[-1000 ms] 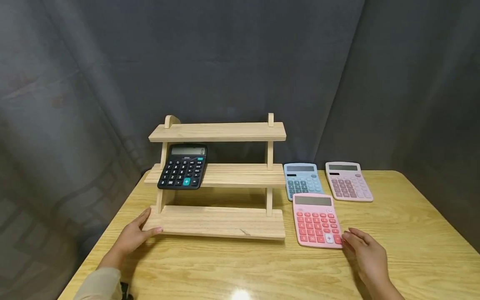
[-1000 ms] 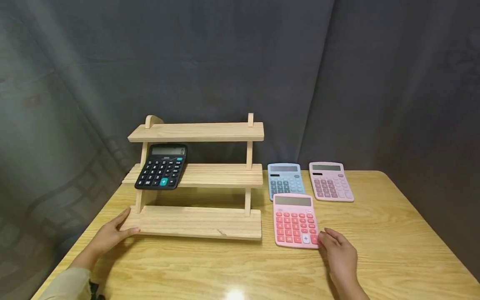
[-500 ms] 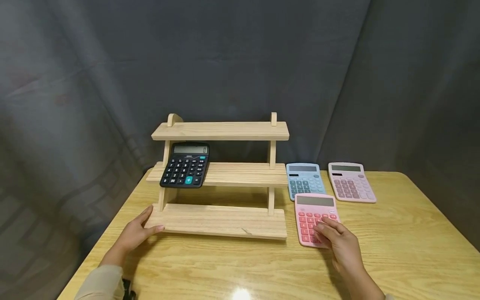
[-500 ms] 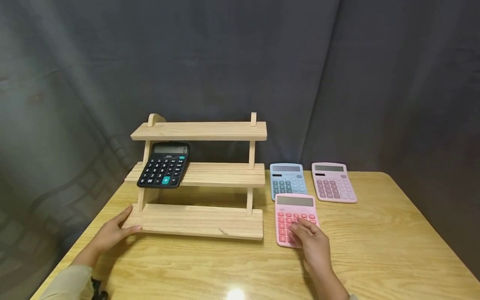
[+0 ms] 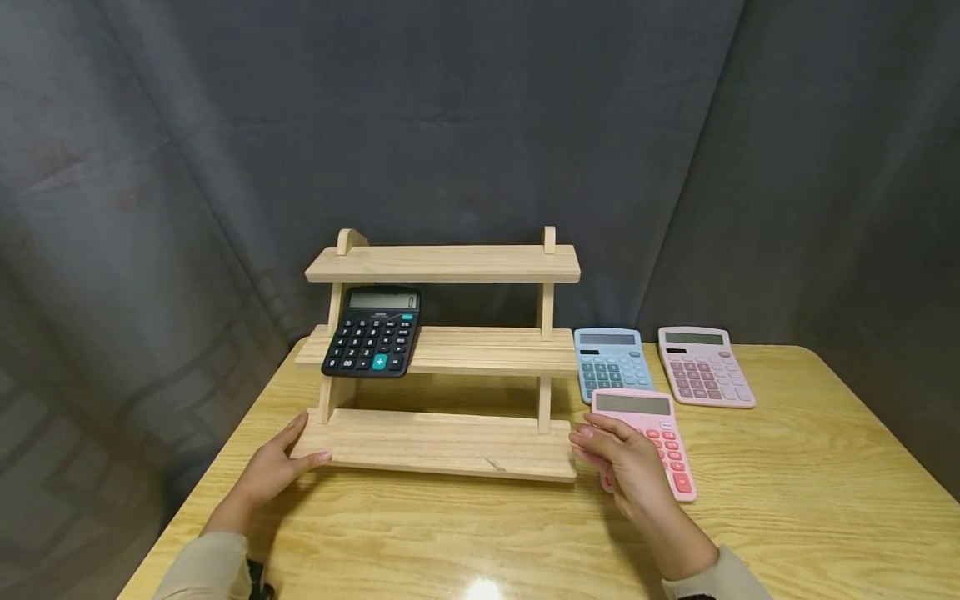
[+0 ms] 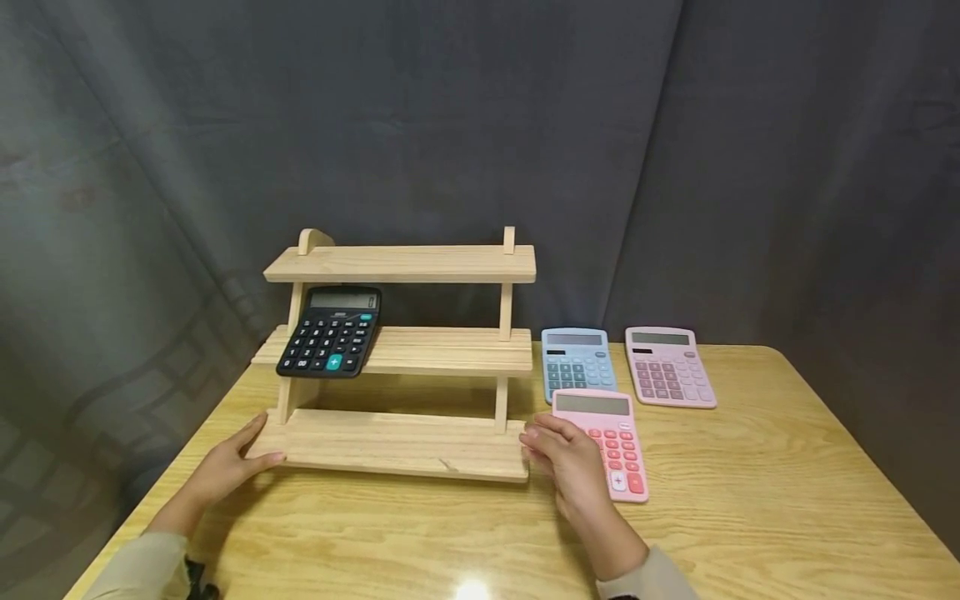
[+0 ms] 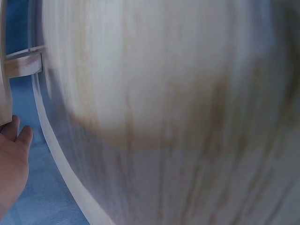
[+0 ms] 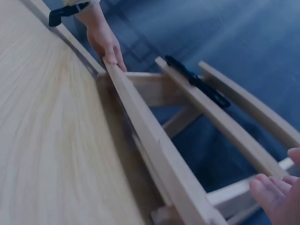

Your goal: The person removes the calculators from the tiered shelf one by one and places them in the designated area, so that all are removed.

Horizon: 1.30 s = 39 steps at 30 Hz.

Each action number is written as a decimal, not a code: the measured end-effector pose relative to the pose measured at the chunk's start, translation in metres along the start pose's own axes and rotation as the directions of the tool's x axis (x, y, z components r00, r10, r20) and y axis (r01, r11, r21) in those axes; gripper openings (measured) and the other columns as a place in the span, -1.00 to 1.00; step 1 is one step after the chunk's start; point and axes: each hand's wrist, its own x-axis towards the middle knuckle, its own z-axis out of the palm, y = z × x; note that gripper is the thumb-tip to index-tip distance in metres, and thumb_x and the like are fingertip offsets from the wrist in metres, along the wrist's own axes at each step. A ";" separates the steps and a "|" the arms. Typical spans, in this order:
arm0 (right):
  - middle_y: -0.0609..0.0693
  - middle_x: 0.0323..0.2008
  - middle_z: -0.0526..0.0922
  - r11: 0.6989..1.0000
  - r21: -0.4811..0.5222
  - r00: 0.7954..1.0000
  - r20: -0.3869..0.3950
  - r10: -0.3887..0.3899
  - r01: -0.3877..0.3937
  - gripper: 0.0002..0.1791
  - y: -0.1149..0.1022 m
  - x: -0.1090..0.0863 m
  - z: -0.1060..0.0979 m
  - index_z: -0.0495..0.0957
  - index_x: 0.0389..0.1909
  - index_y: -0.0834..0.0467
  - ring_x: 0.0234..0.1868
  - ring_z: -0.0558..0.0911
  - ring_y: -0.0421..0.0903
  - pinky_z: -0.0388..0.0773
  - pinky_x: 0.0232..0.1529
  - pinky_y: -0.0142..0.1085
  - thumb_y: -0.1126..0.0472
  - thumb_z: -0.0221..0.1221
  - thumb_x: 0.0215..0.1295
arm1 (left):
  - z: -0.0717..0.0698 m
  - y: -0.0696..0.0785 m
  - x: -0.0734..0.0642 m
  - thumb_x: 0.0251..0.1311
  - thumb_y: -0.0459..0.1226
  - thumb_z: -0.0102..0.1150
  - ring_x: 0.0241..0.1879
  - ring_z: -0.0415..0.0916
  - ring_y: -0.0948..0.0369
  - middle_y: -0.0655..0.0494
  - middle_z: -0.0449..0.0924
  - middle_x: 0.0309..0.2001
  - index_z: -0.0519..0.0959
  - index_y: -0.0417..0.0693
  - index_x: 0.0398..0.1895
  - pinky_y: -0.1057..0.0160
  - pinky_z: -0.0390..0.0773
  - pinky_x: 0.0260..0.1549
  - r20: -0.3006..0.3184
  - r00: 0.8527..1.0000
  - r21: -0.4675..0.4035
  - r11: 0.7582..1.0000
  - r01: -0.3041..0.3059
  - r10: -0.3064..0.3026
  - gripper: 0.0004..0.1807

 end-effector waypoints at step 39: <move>0.13 -0.41 0.55 0.983 0.137 0.958 0.278 0.077 -0.119 -0.63 0.005 0.056 0.147 0.29 -0.03 0.55 -0.44 0.58 -0.14 0.51 -0.24 -0.29 0.53 0.01 0.10 | 0.000 0.003 -0.001 -0.15 0.11 0.18 0.21 -0.20 -0.20 -0.26 -0.17 0.28 -0.13 -0.29 0.29 -0.14 -0.07 0.09 0.007 1.000 -0.028 1.000 0.002 -0.002 0.08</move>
